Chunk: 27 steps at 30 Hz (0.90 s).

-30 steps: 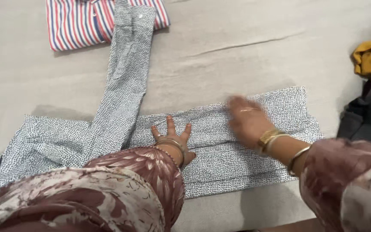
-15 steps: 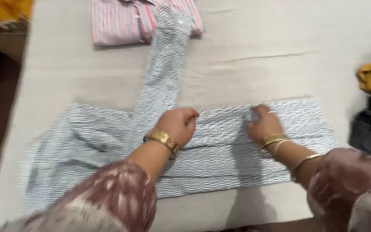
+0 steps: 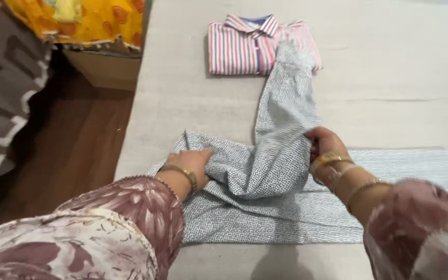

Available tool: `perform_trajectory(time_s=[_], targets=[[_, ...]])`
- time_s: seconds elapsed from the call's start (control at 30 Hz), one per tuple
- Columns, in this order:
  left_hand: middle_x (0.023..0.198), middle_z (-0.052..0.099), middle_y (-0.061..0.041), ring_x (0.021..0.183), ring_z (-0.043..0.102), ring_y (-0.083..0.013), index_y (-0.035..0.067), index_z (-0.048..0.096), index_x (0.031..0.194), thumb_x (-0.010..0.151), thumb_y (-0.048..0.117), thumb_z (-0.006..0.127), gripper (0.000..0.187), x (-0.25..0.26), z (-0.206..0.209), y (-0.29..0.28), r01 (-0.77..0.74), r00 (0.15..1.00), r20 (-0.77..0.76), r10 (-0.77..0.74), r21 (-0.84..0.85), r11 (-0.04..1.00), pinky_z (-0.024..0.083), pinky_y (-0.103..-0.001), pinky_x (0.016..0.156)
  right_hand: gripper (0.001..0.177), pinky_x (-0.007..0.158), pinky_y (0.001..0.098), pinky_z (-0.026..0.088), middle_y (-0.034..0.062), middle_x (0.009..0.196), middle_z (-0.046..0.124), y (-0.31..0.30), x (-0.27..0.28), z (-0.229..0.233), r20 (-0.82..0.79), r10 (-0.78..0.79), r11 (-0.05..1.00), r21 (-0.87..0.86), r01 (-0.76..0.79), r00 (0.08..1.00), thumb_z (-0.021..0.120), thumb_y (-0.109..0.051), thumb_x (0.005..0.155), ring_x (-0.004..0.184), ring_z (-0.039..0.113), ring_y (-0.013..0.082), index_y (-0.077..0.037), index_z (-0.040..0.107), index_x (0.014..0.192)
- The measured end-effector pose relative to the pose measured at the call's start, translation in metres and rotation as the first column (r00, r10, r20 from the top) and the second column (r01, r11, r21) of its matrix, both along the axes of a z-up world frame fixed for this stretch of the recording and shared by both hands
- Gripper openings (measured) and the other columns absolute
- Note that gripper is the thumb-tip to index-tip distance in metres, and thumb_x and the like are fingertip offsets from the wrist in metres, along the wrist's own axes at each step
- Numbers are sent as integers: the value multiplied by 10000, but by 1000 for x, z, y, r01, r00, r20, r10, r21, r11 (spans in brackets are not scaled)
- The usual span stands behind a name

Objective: The person folds a patterned shirt on a bed, smoothing and aligning the fabric, then folds a plaid shirt and places it on top. The person then picks up a pair of black pants and begins to fold them.

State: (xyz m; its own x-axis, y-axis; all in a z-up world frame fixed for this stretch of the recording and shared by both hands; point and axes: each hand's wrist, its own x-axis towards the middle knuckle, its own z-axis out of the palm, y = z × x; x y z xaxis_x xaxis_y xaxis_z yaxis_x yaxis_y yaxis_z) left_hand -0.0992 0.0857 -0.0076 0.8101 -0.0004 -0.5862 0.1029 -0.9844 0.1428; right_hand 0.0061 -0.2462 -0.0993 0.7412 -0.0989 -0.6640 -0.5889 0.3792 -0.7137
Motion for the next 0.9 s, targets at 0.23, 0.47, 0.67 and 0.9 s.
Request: perform_trajectory(time_s=[0.23, 0.47, 0.67, 0.9], targets=[[1336, 598, -113, 1289, 533, -292, 132, 575, 1321, 706, 125, 757, 642, -2, -29, 5, 335, 836, 495, -236, -120, 935, 336, -480, 1105, 209, 874, 347, 575, 130, 929, 732, -58, -126, 52, -179, -111, 993, -58, 102, 978, 468, -48, 949, 929, 693, 227, 18, 664, 981], [1250, 637, -87, 1302, 547, -265, 175, 646, 1232, 897, 106, 664, 343, 11, -31, -19, 320, 939, 139, -315, -11, 947, 270, -510, 1197, 338, 1000, 407, 515, 170, 1192, 707, -88, -146, 17, -561, 93, 176, -804, -569, 822, 628, -149, 924, 1101, 660, 319, -70, 656, 1251], [1031, 664, -74, 1101, 619, -288, 134, 694, 992, 785, 17, 643, 243, -1, -36, 1, 500, 779, 491, -389, -113, 859, 414, -453, 1058, 450, 1053, 407, 502, 65, 1497, 530, 8, -69, 51, -288, 813, -176, -950, -258, 506, 517, -12, 894, 1234, 616, 309, -194, 654, 1282], [993, 638, -66, 998, 633, -294, 119, 649, 987, 776, 95, 703, 219, -14, -30, 14, 672, 669, 518, -533, -115, 731, 512, -425, 881, 345, 1037, 388, 538, 24, 1518, 470, 79, -44, 99, -737, 617, -624, -671, -400, 276, 548, -158, 982, 1228, 632, 273, -250, 642, 1301]])
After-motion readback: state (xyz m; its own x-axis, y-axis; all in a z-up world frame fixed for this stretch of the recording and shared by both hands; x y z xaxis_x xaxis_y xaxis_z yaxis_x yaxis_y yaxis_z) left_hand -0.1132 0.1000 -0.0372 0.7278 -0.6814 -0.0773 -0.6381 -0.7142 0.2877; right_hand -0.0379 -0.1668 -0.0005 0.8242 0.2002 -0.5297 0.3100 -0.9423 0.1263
